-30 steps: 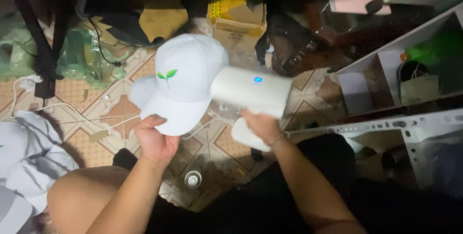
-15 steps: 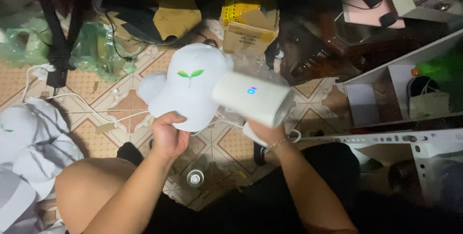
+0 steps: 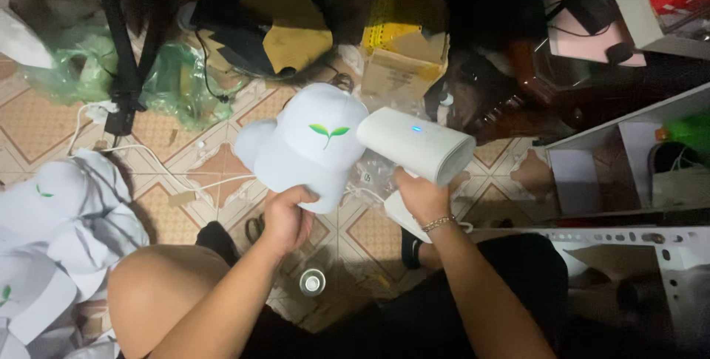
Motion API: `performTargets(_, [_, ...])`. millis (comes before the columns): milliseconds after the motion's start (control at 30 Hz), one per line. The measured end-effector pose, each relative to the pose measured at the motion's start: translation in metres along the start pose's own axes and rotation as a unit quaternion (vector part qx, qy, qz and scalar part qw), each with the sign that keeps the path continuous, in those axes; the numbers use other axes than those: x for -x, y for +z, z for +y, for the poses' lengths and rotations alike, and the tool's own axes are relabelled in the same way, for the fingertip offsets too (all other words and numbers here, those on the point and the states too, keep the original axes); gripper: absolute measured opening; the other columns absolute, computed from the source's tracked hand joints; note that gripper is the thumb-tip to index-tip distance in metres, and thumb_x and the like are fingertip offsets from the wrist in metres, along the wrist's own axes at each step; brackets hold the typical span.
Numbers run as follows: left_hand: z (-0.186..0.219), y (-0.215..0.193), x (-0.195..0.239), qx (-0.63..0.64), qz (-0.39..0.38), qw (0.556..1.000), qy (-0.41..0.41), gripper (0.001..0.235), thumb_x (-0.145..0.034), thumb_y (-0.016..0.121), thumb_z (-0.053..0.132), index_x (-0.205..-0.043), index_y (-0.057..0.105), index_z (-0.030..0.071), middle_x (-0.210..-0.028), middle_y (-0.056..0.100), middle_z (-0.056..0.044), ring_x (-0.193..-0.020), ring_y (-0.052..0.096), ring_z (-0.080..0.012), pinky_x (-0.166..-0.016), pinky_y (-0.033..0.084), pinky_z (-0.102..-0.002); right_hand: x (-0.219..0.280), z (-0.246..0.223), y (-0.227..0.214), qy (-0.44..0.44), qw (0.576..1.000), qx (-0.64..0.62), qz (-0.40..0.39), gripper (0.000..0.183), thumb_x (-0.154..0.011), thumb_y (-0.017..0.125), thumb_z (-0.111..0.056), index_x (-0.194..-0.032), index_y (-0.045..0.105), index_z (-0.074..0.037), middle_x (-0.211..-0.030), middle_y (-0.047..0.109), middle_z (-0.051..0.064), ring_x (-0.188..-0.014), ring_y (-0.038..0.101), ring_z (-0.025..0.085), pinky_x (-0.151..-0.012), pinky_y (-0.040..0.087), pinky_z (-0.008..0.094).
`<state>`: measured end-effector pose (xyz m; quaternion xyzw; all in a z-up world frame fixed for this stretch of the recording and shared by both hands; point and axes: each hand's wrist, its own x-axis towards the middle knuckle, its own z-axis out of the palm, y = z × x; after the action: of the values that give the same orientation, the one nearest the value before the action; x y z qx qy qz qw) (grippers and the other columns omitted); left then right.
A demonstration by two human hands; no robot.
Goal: The person sits on the floor and repeatedly wipes white baseball caps with a green cloth, then uses a handheld steamer to press the logo area. They also spray the caps with an aerosol can and insert a watermelon-shaped object into the cap interior before steaming again.
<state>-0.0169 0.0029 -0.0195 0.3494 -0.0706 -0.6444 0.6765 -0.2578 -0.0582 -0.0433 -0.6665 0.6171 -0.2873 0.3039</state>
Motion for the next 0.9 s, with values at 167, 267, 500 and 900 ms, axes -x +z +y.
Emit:
performTargets(167, [-0.011, -0.011, -0.002, -0.036, 0.018, 0.999, -0.001, 0.041, -0.069, 0.057, -0.01, -0.11, 0.061, -0.007, -0.097, 0.067, -0.015, -0.087, 0.068, -0.0285, -0.076, 0.057, -0.039, -0.006, -0.002, -0.008, -0.178, 0.972, 0.143, -0.062, 0.032, -0.086, 0.071, -0.02, -0.112, 0.071, -0.002, -0.106, 0.073, 0.018, -0.094, 0.071, 0.034, -0.08, 0.058, 0.044])
performTargets(267, [-0.011, -0.019, -0.005, -0.032, 0.011, 0.999, 0.002, 0.038, -0.07, 0.057, -0.01, -0.108, 0.061, -0.009, -0.097, 0.067, -0.017, -0.087, 0.068, -0.0295, -0.075, 0.057, -0.04, -0.009, -0.002, -0.006, -0.018, 0.996, 0.065, -0.064, 0.03, -0.086, 0.067, -0.019, -0.112, 0.07, -0.005, -0.101, 0.074, 0.014, -0.088, 0.074, 0.027, -0.072, 0.063, 0.041])
performTargets(500, [-0.007, -0.014, -0.002, -0.015, 0.021, 1.0, 0.015, 0.051, -0.067, 0.056, -0.012, -0.117, 0.057, -0.006, -0.103, 0.066, -0.015, -0.093, 0.068, -0.0303, -0.08, 0.057, -0.041, -0.01, 0.004, -0.002, -0.255, 0.96, 0.113, 0.002, 0.017, -0.094, 0.069, -0.015, -0.106, 0.072, -0.005, -0.101, 0.075, 0.014, -0.091, 0.072, 0.026, -0.077, 0.061, 0.037])
performTargets(900, [0.017, 0.004, 0.003, 0.056, -0.044, 0.997, -0.002, 0.067, -0.07, 0.052, -0.011, -0.137, 0.049, -0.009, -0.124, 0.063, -0.019, -0.113, 0.064, -0.0362, -0.097, 0.056, -0.048, -0.01, -0.001, -0.003, -0.192, 0.981, 0.0, -0.006, 0.022, -0.098, 0.064, -0.021, -0.101, 0.072, -0.001, -0.092, 0.072, 0.012, -0.082, 0.07, 0.025, -0.07, 0.058, 0.038])
